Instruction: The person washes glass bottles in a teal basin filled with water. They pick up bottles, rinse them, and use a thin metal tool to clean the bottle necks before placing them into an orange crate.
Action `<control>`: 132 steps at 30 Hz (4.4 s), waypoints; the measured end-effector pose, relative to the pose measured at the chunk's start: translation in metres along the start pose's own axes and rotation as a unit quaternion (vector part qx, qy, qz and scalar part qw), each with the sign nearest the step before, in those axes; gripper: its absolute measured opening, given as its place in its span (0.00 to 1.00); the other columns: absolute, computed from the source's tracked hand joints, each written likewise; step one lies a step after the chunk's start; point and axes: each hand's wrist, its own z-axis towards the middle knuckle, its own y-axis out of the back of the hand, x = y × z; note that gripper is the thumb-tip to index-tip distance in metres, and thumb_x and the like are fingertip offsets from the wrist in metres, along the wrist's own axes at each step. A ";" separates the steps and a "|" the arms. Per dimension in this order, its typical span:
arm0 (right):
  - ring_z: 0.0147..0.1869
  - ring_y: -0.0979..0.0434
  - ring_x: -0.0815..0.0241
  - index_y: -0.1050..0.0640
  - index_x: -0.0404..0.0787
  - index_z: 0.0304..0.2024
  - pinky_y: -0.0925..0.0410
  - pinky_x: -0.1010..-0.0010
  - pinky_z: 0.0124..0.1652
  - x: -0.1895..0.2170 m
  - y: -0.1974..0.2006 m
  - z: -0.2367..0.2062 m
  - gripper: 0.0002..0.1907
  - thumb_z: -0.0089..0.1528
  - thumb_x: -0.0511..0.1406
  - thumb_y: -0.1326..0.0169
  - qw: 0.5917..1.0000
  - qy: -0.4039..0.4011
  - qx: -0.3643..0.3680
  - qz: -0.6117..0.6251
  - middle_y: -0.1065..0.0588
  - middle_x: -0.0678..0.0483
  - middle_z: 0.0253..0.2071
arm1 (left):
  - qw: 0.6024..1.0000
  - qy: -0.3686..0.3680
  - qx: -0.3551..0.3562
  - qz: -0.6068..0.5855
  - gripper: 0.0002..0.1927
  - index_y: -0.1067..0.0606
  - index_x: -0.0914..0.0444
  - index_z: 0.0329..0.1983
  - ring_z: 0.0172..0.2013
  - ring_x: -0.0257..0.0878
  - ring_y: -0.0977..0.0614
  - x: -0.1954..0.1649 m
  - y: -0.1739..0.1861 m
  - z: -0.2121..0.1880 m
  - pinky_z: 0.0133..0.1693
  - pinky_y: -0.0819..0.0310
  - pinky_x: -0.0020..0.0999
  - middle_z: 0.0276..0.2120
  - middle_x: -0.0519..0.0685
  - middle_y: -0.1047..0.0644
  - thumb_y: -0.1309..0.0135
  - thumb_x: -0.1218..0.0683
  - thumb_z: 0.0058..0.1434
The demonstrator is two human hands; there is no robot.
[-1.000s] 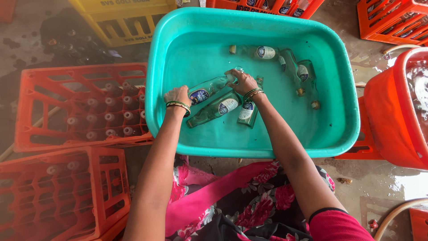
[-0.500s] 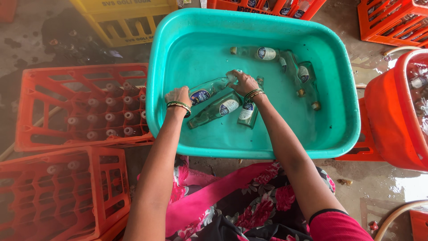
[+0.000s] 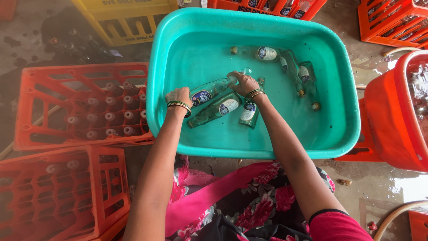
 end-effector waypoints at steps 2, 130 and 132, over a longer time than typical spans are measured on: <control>0.54 0.21 0.46 0.25 0.59 0.58 0.28 0.55 0.50 0.004 0.002 -0.002 0.26 0.58 0.46 0.37 1.000 -0.005 0.003 -0.012 0.21 0.52 0.52 | 1.000 0.007 0.013 -0.001 0.17 0.21 0.53 0.53 0.47 0.47 0.15 -0.001 0.003 -0.002 0.46 0.19 0.43 0.44 0.50 0.17 0.36 0.49 0.61; 0.36 0.21 0.66 0.38 0.38 0.68 0.28 0.72 0.35 0.006 0.070 -0.165 0.30 0.71 0.49 0.64 0.922 -0.075 0.047 0.378 0.20 0.51 0.46 | 0.674 -0.223 -0.104 -0.697 0.35 0.29 0.58 0.67 0.26 0.26 0.22 -0.070 0.093 -0.119 0.22 0.29 0.20 0.50 0.46 0.19 0.34 0.43 0.59; 0.35 0.21 0.66 0.39 0.38 0.69 0.29 0.72 0.35 0.004 0.069 -0.166 0.30 0.71 0.49 0.64 0.922 -0.077 0.047 0.378 0.20 0.51 0.46 | 0.674 -0.225 -0.103 -0.696 0.35 0.29 0.58 0.67 0.25 0.26 0.22 -0.070 0.093 -0.120 0.22 0.29 0.21 0.50 0.46 0.19 0.34 0.43 0.59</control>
